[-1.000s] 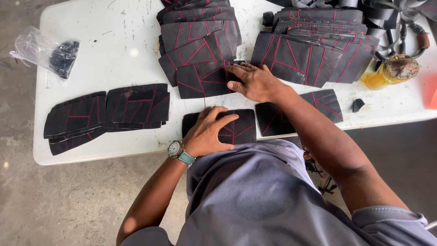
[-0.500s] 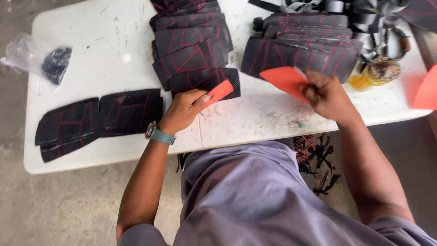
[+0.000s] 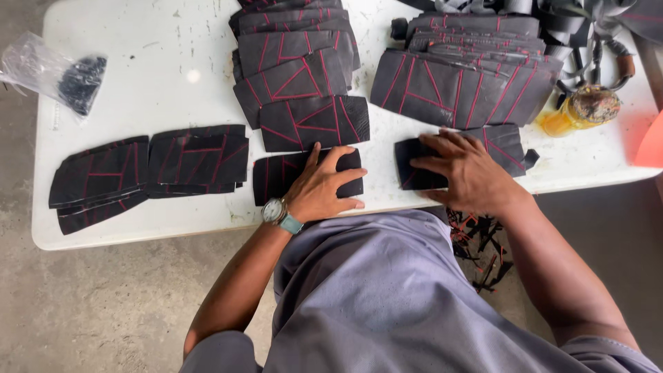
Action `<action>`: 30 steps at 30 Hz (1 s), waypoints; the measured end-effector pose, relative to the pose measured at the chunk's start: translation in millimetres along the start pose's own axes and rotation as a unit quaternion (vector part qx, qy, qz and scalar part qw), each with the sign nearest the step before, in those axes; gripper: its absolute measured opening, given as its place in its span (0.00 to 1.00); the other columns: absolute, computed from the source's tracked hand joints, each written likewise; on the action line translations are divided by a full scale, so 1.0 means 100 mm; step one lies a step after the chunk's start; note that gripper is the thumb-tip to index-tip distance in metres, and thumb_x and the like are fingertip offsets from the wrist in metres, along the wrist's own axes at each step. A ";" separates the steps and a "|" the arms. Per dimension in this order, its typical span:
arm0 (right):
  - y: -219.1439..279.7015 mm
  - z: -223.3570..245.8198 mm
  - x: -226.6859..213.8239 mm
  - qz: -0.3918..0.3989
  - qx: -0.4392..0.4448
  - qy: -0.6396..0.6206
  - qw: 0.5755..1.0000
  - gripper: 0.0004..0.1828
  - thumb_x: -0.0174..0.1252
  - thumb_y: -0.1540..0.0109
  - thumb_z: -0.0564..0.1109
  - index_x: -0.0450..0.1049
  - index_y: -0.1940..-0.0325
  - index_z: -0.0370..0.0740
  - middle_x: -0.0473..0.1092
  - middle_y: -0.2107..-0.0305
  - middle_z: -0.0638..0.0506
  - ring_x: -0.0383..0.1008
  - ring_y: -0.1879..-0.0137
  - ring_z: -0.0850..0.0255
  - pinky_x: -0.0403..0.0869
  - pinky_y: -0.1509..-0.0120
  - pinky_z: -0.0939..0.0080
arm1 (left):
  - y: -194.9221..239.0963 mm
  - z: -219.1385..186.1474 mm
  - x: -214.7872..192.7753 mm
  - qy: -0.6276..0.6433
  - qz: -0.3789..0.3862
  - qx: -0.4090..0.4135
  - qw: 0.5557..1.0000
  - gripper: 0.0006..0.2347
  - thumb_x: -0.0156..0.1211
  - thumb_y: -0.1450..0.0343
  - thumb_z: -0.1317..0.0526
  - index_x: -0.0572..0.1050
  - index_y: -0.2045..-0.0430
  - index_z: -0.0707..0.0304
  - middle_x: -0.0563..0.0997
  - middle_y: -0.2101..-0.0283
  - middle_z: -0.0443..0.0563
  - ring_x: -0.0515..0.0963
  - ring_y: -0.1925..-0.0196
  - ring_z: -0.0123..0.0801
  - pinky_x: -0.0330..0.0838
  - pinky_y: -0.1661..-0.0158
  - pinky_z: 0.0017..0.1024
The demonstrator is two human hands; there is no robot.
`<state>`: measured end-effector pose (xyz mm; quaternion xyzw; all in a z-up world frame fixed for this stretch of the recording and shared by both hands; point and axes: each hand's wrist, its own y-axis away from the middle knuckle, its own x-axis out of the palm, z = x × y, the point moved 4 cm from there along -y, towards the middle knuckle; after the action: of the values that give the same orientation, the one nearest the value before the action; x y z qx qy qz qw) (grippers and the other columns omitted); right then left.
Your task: The person stacks black fabric pieces with red stitching on a white table. They repeatedly pick up, align, and place the pieces into neat piles, occasionally using an orange template to check alignment.
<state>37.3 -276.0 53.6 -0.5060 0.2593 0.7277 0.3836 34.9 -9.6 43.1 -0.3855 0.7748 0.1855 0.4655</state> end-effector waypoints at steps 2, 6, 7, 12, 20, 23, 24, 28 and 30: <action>-0.06 -0.03 0.06 -0.002 -0.040 -0.045 0.998 0.27 0.71 0.49 0.55 0.80 0.47 0.50 0.61 0.32 0.47 0.51 0.24 0.43 0.48 0.23 0.33 | -0.04 0.03 0.07 0.011 0.009 0.006 1.000 0.25 0.73 0.39 0.48 0.79 0.49 0.54 0.66 0.36 0.59 0.70 0.34 0.49 0.39 0.31 0.70; -0.16 0.00 0.14 -0.017 -0.065 -0.078 0.995 0.21 0.70 0.48 0.53 0.81 0.51 0.55 0.65 0.34 0.51 0.54 0.23 0.46 0.52 0.24 0.35 | 0.02 0.10 0.13 0.039 -0.005 0.019 0.999 0.21 0.71 0.38 0.53 0.80 0.50 0.52 0.68 0.37 0.57 0.70 0.34 0.49 0.39 0.31 0.70; -0.17 0.03 0.18 -0.019 -0.071 -0.081 0.994 0.20 0.70 0.48 0.53 0.81 0.51 0.55 0.65 0.34 0.51 0.54 0.23 0.46 0.52 0.24 0.34 | 0.06 0.10 0.15 0.040 -0.008 0.026 0.999 0.20 0.70 0.37 0.54 0.81 0.51 0.51 0.69 0.38 0.55 0.71 0.34 0.48 0.40 0.30 0.69; -0.29 0.21 0.24 -0.022 -0.095 -0.086 0.992 0.19 0.70 0.49 0.52 0.83 0.53 0.55 0.67 0.37 0.51 0.54 0.24 0.45 0.51 0.24 0.34 | 0.06 0.09 0.21 0.024 0.007 0.020 0.999 0.14 0.69 0.34 0.54 0.83 0.55 0.50 0.73 0.41 0.49 0.73 0.37 0.43 0.39 0.30 0.69; -0.35 0.34 0.27 -0.012 -0.089 -0.104 0.991 0.17 0.71 0.48 0.53 0.84 0.55 0.56 0.68 0.37 0.52 0.54 0.24 0.46 0.50 0.23 0.34 | 0.06 0.13 0.27 0.023 -0.007 0.025 0.999 0.12 0.67 0.32 0.52 0.84 0.57 0.50 0.74 0.41 0.49 0.74 0.38 0.40 0.40 0.30 0.69; -0.35 0.35 0.25 -0.013 -0.082 -0.106 0.991 0.17 0.71 0.48 0.53 0.85 0.55 0.56 0.68 0.37 0.52 0.53 0.24 0.46 0.49 0.23 0.34 | 0.05 0.14 0.27 0.023 -0.010 0.021 0.999 0.12 0.67 0.32 0.52 0.84 0.58 0.50 0.74 0.41 0.48 0.74 0.39 0.40 0.40 0.30 0.68; -0.35 0.35 0.25 -0.013 -0.080 -0.107 0.991 0.17 0.72 0.48 0.53 0.85 0.56 0.56 0.68 0.37 0.52 0.53 0.24 0.46 0.49 0.23 0.34 | 0.05 0.14 0.27 0.024 -0.010 0.020 0.999 0.12 0.67 0.32 0.52 0.84 0.58 0.50 0.74 0.41 0.48 0.74 0.39 0.40 0.40 0.30 0.68; -0.35 0.37 0.26 -0.013 -0.080 -0.107 0.991 0.17 0.71 0.48 0.52 0.84 0.55 0.56 0.68 0.37 0.52 0.54 0.24 0.47 0.49 0.22 0.34 | 0.06 0.14 0.28 0.018 -0.012 0.024 0.999 0.12 0.67 0.32 0.52 0.84 0.58 0.50 0.74 0.41 0.48 0.75 0.39 0.40 0.41 0.30 0.68; -0.34 0.36 0.25 -0.014 -0.076 -0.110 0.991 0.17 0.71 0.49 0.52 0.84 0.56 0.56 0.68 0.37 0.52 0.54 0.23 0.47 0.49 0.22 0.34 | 0.05 0.14 0.28 0.020 -0.013 0.024 0.999 0.12 0.68 0.33 0.52 0.84 0.58 0.50 0.74 0.42 0.48 0.75 0.39 0.40 0.40 0.30 0.68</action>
<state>41.0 -220.9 43.1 -0.4542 0.1520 0.7911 0.3805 31.7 -9.4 12.1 -0.3878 0.7829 0.1528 0.4619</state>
